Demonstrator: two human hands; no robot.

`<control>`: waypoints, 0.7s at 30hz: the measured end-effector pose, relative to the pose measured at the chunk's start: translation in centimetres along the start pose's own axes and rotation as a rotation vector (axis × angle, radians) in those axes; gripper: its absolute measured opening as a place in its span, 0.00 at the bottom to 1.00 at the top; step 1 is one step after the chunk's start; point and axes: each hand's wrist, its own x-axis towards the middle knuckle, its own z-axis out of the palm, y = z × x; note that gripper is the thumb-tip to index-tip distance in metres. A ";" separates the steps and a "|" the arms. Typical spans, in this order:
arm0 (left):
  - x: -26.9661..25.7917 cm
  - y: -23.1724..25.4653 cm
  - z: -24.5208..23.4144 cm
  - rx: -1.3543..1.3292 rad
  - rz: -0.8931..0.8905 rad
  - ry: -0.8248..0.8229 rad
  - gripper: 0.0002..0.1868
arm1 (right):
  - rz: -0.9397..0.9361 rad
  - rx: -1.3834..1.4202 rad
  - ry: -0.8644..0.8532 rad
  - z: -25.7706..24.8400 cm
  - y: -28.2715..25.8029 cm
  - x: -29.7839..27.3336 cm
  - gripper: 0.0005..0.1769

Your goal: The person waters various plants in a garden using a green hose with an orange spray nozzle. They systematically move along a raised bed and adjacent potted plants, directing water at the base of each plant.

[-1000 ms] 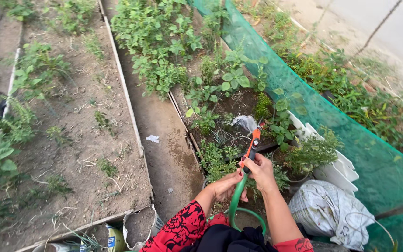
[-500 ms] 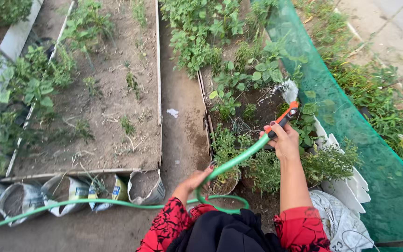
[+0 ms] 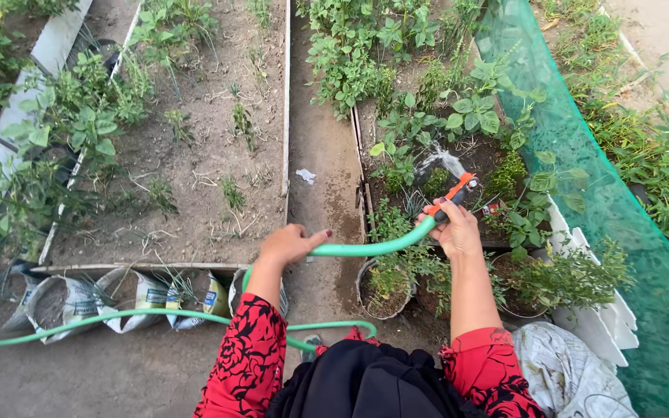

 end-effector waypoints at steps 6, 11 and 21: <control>5.0 -4.7 7.2 -0.214 0.087 -0.359 0.48 | 0.012 -0.103 0.043 1.3 0.9 -1.0 0.17; 8.9 -7.5 14.0 -0.239 0.147 -0.671 0.48 | 0.028 -0.163 0.120 2.6 3.7 -2.5 0.19; 7.8 3.4 14.6 -0.732 0.463 -0.766 0.40 | 0.021 -0.246 0.171 3.7 7.4 -4.4 0.22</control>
